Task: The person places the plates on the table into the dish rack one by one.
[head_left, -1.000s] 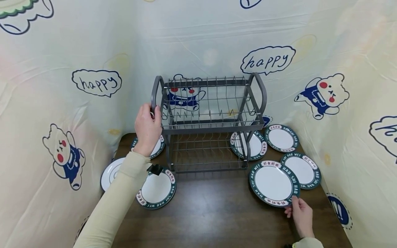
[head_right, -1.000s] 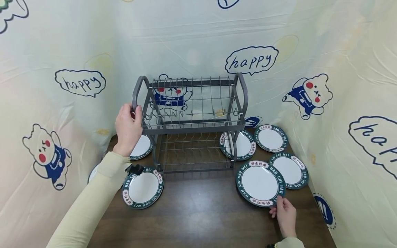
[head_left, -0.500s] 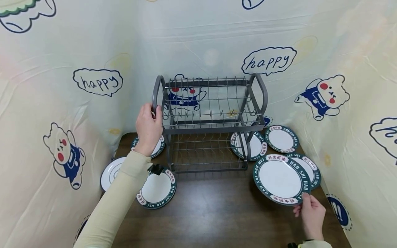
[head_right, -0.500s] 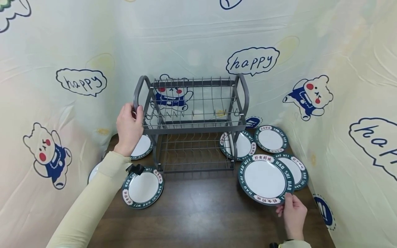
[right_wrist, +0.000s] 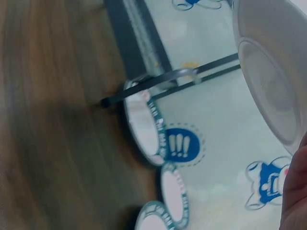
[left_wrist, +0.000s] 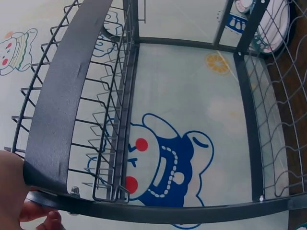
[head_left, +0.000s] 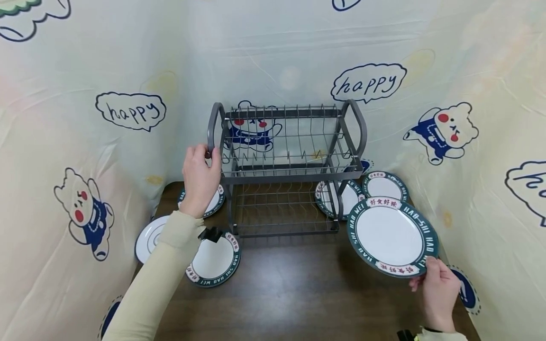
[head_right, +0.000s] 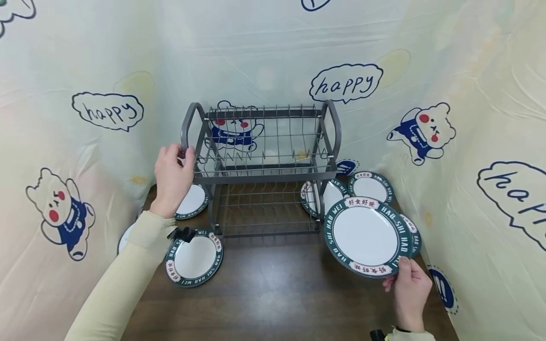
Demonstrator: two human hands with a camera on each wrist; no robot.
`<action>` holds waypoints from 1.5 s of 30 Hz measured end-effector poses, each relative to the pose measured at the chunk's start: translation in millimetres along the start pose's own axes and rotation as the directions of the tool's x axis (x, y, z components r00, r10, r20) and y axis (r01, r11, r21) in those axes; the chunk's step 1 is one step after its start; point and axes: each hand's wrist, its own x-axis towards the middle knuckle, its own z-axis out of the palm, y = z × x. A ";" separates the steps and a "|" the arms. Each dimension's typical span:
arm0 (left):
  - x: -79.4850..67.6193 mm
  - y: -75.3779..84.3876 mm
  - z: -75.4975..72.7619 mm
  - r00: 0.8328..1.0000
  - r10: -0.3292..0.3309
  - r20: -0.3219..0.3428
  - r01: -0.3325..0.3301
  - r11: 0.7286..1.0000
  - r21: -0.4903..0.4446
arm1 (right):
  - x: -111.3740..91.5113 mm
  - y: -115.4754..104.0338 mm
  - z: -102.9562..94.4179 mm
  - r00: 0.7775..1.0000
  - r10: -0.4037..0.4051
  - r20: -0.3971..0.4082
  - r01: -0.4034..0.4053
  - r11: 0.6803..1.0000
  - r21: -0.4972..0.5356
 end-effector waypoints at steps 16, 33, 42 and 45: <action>-9.2 -5.0 -8.8 0.966 -0.129 0.225 0.111 0.990 0.092 | -19.1 -54.7 3.5 0.998 -0.038 -0.056 0.050 0.972 0.231; -6.3 -2.9 -15.6 0.933 -0.168 0.317 0.120 0.979 0.163 | -21.2 -95.8 8.2 0.999 -0.026 -0.027 0.035 0.916 0.399; -6.4 -3.6 -16.4 0.935 -0.157 0.317 0.120 0.984 0.131 | -14.2 -125.7 20.1 0.990 -0.131 0.045 0.101 0.903 0.418; -7.1 -4.0 -15.6 0.933 -0.159 0.322 0.123 0.984 0.130 | -12.5 -134.0 24.2 0.981 -0.175 0.078 0.124 0.890 0.439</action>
